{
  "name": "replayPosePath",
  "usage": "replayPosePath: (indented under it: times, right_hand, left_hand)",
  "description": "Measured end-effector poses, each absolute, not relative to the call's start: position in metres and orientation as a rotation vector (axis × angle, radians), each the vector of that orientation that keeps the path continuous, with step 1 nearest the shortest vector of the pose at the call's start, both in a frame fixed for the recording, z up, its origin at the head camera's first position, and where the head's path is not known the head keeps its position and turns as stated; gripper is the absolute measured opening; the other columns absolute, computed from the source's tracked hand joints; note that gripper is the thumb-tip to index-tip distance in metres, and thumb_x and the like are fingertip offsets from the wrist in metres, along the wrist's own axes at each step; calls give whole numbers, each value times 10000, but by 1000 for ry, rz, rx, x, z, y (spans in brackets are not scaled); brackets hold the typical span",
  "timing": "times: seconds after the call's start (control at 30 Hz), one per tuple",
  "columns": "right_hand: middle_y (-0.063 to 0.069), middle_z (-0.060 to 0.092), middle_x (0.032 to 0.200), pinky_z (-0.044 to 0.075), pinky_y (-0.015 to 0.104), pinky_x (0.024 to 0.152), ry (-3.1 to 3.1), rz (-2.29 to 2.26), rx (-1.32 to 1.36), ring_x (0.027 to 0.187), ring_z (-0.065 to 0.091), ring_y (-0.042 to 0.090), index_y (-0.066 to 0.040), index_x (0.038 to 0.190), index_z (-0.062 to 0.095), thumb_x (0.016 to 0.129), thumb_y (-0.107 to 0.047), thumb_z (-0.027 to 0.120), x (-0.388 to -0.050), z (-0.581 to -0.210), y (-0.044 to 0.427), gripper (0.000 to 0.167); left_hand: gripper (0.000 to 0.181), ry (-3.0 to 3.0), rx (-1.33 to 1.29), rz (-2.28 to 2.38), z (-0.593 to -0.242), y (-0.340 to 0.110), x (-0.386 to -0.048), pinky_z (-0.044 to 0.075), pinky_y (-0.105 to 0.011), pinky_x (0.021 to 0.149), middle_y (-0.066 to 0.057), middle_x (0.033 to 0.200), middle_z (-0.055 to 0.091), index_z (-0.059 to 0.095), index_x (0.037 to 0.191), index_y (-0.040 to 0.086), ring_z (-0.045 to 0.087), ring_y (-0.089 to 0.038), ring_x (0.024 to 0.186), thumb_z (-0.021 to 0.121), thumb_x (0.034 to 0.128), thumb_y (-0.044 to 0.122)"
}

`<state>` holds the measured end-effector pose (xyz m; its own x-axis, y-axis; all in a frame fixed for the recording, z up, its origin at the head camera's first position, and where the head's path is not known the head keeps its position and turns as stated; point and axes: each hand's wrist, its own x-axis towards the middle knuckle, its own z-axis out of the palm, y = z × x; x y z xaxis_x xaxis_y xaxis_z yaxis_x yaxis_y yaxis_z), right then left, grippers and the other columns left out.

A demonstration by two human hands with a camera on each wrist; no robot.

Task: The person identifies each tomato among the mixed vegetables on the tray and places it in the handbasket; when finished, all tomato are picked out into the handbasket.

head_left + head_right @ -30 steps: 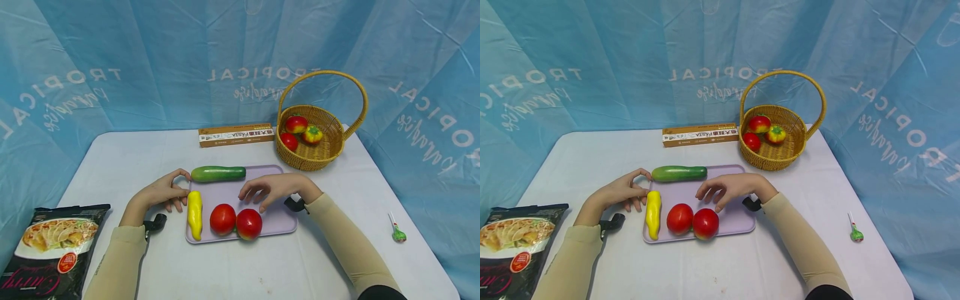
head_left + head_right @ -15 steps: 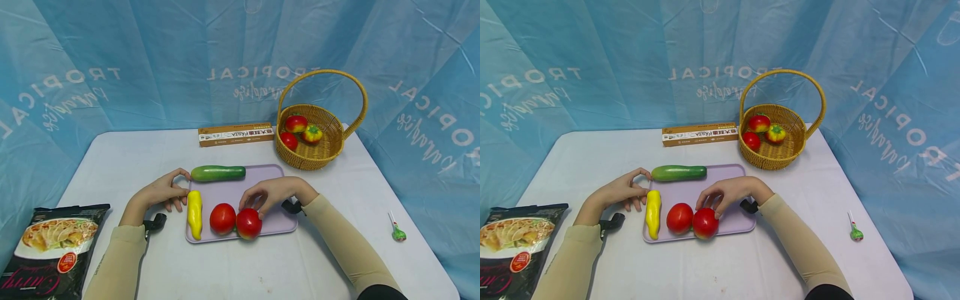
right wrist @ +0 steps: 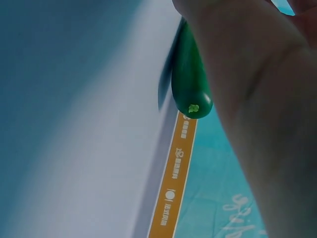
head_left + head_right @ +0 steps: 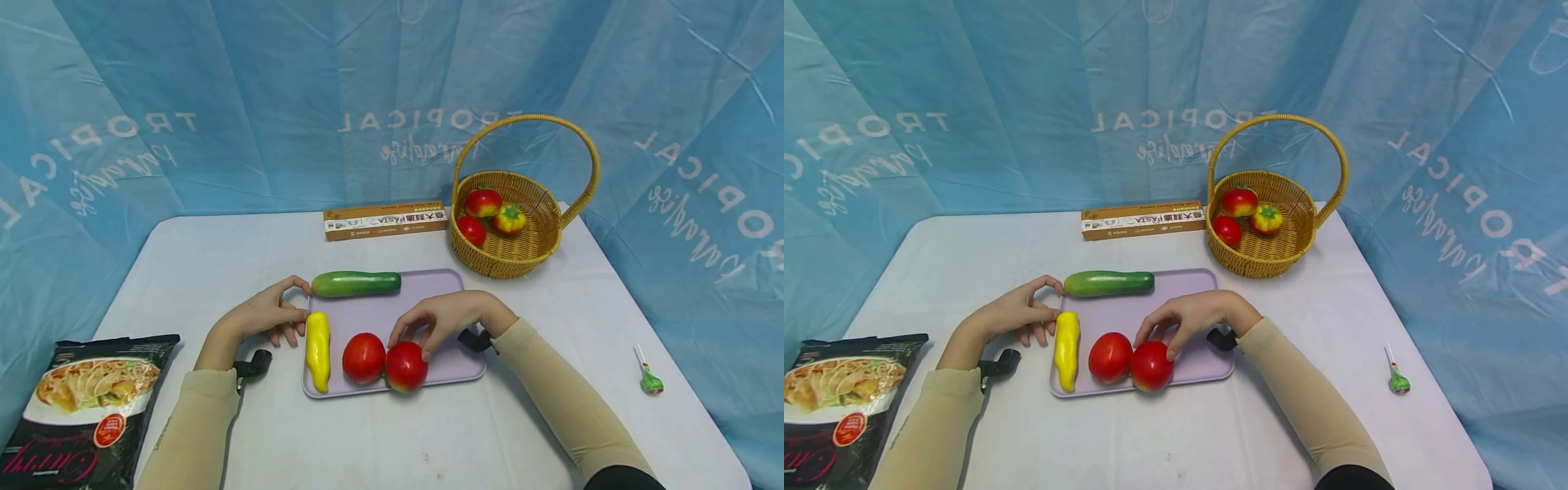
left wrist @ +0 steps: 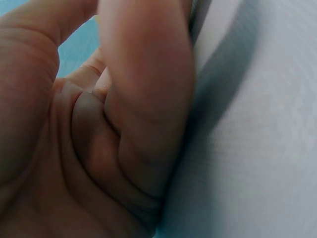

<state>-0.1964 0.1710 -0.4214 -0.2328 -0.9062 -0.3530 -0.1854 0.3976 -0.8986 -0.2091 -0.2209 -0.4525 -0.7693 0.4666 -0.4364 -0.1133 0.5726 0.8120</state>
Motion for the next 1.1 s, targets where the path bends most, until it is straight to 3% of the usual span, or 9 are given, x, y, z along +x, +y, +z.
replayPosePath:
  times: [0.37, 0.57, 0.73, 0.9, 1.1]
  right_hand:
    - [37, 703, 1349, 603, 340, 1016, 1707, -950, -957, 1234, 668, 170, -113, 1351, 691, 901, -78, 817, -198, -417, 173, 468]
    - [59, 696, 1352, 618, 376, 1008, 1741, -1029, -957, 1244, 653, 230, -113, 1359, 679, 915, -100, 805, -202, -405, 186, 461]
    - [103, 661, 1401, 619, 409, 1013, 1780, -1158, -928, 1315, 611, 275, -61, 1385, 642, 933, -96, 792, -209, -383, 209, 478]
    - [59, 672, 1400, 618, 394, 1006, 1961, -1355, -893, 1320, 618, 257, -52, 1393, 644, 929, -82, 801, -218, -355, 239, 491]
    - [-2, 709, 1332, 610, 306, 992, 2225, -1615, -654, 1241, 663, 196, -113, 1390, 667, 943, -41, 773, -227, -343, 283, 465]
  left_hand:
    - [516, 2174, 298, 1190, -452, -222, -210, 572, -281, 501, -103, 824, 768, 390, 1429, 137, 736, -227, 605, 680, 1016, 242]
    - [521, 2157, 292, 1211, -452, -223, -211, 572, -278, 499, -114, 825, 768, 389, 1427, 131, 737, -222, 598, 690, 1014, 236]
    - [530, 2145, 281, 1215, -451, -222, -211, 575, -276, 500, -116, 831, 772, 383, 1436, 130, 742, -221, 600, 689, 1017, 232]
    - [531, 2155, 269, 1210, -450, -223, -210, 574, -274, 498, -112, 829, 773, 382, 1440, 139, 740, -219, 597, 687, 1016, 236]
    - [538, 2154, 278, 1218, -452, -223, -209, 571, -278, 494, -113, 828, 772, 386, 1440, 140, 742, -224, 600, 694, 1010, 237]
